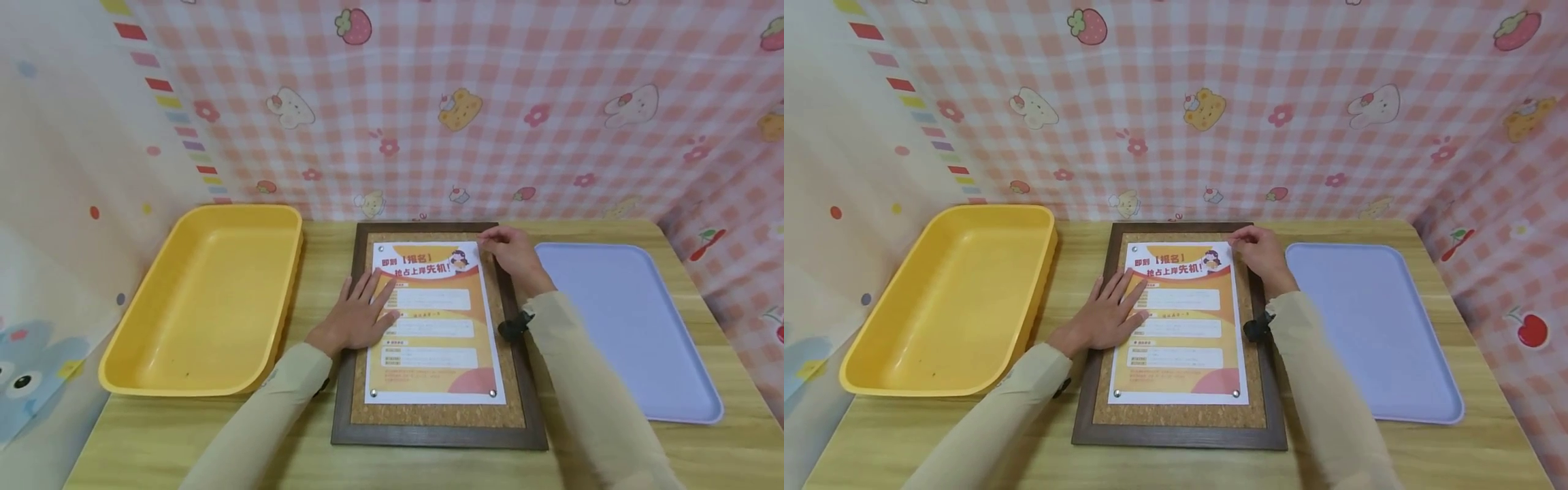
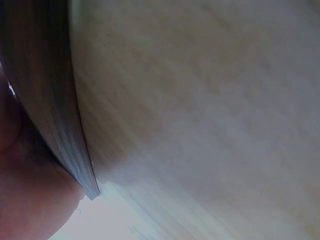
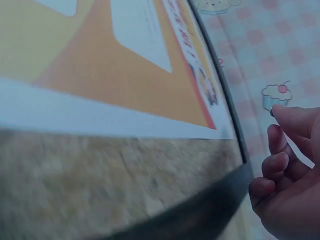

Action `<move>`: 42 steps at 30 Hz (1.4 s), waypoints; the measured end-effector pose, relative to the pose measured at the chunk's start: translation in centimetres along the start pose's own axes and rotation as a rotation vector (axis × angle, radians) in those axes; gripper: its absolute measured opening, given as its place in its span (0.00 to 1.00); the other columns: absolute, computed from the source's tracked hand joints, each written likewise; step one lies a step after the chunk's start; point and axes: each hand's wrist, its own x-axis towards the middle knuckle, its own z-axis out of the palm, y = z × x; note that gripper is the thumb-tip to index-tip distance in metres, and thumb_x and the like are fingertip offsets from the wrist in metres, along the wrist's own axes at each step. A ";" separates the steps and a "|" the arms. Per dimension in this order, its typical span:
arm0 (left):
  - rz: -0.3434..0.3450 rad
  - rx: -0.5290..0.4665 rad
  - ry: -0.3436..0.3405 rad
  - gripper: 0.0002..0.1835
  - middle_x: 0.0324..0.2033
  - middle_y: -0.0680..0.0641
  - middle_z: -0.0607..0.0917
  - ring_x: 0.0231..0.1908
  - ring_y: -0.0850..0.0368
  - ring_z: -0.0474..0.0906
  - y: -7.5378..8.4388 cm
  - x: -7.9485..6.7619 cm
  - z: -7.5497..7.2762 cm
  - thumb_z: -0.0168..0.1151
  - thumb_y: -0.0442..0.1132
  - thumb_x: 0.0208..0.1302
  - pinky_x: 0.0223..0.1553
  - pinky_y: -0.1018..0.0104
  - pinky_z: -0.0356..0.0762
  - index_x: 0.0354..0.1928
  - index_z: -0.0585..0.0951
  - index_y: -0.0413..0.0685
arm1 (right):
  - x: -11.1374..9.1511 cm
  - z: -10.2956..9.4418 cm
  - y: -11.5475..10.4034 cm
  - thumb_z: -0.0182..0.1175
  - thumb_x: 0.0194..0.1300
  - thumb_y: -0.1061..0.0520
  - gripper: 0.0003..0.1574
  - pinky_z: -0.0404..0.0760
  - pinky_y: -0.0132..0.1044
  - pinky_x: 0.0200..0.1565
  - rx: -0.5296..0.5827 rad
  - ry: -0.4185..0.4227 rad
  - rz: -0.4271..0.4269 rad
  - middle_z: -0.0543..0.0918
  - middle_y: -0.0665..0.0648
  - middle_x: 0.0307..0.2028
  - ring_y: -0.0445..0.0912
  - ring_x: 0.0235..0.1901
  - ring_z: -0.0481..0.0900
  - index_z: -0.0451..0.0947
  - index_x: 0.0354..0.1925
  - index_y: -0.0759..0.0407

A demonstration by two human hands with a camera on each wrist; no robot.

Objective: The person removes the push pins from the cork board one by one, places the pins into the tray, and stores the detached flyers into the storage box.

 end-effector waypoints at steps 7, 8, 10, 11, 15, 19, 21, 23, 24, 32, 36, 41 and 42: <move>0.010 -0.007 -0.005 0.35 0.73 0.45 0.34 0.72 0.48 0.28 0.1 0.0 0.1 0.26 0.63 0.70 0.68 0.45 0.28 0.74 0.39 0.59 | -1.1 -2.4 -0.2 0.57 0.66 0.50 0.17 0.68 0.37 0.45 -0.035 -0.028 -0.033 0.78 0.54 0.43 0.44 0.42 0.71 0.78 0.46 0.60; 0.013 -0.012 -0.001 0.35 0.73 0.45 0.34 0.72 0.48 0.28 0.1 0.0 0.0 0.27 0.63 0.70 0.68 0.44 0.28 0.74 0.39 0.59 | -1.2 -2.8 -0.3 0.57 0.66 0.50 0.18 0.68 0.37 0.45 -0.032 -0.027 -0.035 0.78 0.54 0.43 0.44 0.42 0.70 0.78 0.47 0.61; 0.011 -0.014 0.005 0.35 0.73 0.45 0.35 0.72 0.47 0.28 0.0 0.0 0.0 0.27 0.63 0.71 0.68 0.44 0.28 0.74 0.40 0.59 | -1.4 -3.4 -0.4 0.58 0.65 0.49 0.19 0.67 0.37 0.46 -0.029 -0.025 -0.048 0.79 0.54 0.43 0.43 0.43 0.71 0.78 0.47 0.61; 0.007 -0.018 0.007 0.35 0.73 0.45 0.35 0.72 0.47 0.28 0.0 0.0 0.0 0.28 0.63 0.71 0.68 0.44 0.27 0.74 0.40 0.59 | -1.5 -3.7 -0.4 0.58 0.65 0.49 0.20 0.68 0.37 0.46 -0.025 -0.030 -0.051 0.79 0.54 0.43 0.43 0.43 0.71 0.78 0.48 0.62; -0.004 -0.015 0.002 0.35 0.73 0.45 0.35 0.72 0.47 0.28 -0.1 -0.2 0.1 0.28 0.62 0.71 0.67 0.44 0.27 0.74 0.41 0.59 | -2.0 -4.8 -0.2 0.58 0.66 0.49 0.21 0.69 0.38 0.47 -0.028 -0.060 -0.047 0.80 0.55 0.43 0.41 0.43 0.73 0.77 0.49 0.64; 0.006 -0.017 0.005 0.35 0.73 0.45 0.35 0.72 0.47 0.29 0.0 -0.3 -0.1 0.28 0.62 0.71 0.68 0.44 0.28 0.74 0.41 0.58 | -2.5 -6.2 0.2 0.57 0.65 0.46 0.23 0.70 0.41 0.48 -0.060 -0.058 -0.031 0.80 0.51 0.42 0.41 0.43 0.73 0.77 0.49 0.62; 0.011 -0.016 0.009 0.35 0.73 0.44 0.36 0.72 0.47 0.30 0.0 -0.2 -0.1 0.28 0.62 0.71 0.68 0.44 0.28 0.74 0.41 0.58 | -2.7 -7.0 0.3 0.58 0.64 0.42 0.25 0.71 0.41 0.47 -0.079 -0.050 -0.029 0.80 0.47 0.41 0.41 0.43 0.73 0.77 0.49 0.59; 0.009 -0.015 0.008 0.35 0.73 0.44 0.36 0.72 0.47 0.30 0.1 -0.2 -0.2 0.28 0.62 0.71 0.68 0.44 0.28 0.74 0.41 0.58 | -2.8 -7.6 0.5 0.58 0.63 0.40 0.27 0.70 0.40 0.46 -0.089 -0.047 -0.027 0.79 0.46 0.42 0.43 0.44 0.73 0.77 0.50 0.58; 0.007 -0.013 0.008 0.35 0.73 0.44 0.36 0.72 0.47 0.30 0.1 -0.2 -0.3 0.28 0.62 0.71 0.68 0.44 0.28 0.74 0.41 0.58 | -2.9 -7.9 0.6 0.58 0.63 0.40 0.27 0.70 0.39 0.45 -0.089 -0.046 -0.028 0.80 0.45 0.41 0.43 0.44 0.72 0.77 0.50 0.58; -0.002 -0.009 0.011 0.35 0.73 0.45 0.36 0.72 0.48 0.29 0.1 -0.2 -0.2 0.28 0.63 0.71 0.68 0.45 0.28 0.74 0.41 0.58 | -3.3 -9.9 1.7 0.57 0.63 0.40 0.27 0.72 0.38 0.39 -0.104 -0.028 -0.024 0.81 0.45 0.41 0.45 0.39 0.72 0.77 0.50 0.57; -0.007 -0.013 0.009 0.35 0.73 0.45 0.36 0.72 0.48 0.29 0.1 -0.2 -0.1 0.28 0.63 0.71 0.68 0.45 0.28 0.74 0.40 0.59 | -3.4 -10.6 2.2 0.57 0.62 0.38 0.31 0.73 0.36 0.38 -0.103 -0.017 -0.014 0.80 0.43 0.40 0.45 0.38 0.71 0.76 0.52 0.59; 0.000 -0.016 0.015 0.35 0.73 0.45 0.36 0.72 0.48 0.29 0.1 -0.1 -0.1 0.28 0.63 0.71 0.68 0.45 0.28 0.74 0.41 0.59 | -3.4 -11.0 2.9 0.60 0.62 0.43 0.26 0.73 0.31 0.35 -0.051 0.017 -0.012 0.81 0.35 0.34 0.40 0.36 0.73 0.77 0.50 0.61; 0.001 -0.017 0.015 0.35 0.73 0.45 0.36 0.72 0.48 0.29 0.1 -0.1 -0.2 0.28 0.62 0.71 0.68 0.45 0.28 0.74 0.41 0.59 | -3.3 -11.0 3.1 0.60 0.63 0.45 0.24 0.73 0.30 0.34 -0.034 0.021 -0.013 0.80 0.34 0.33 0.39 0.35 0.73 0.77 0.49 0.61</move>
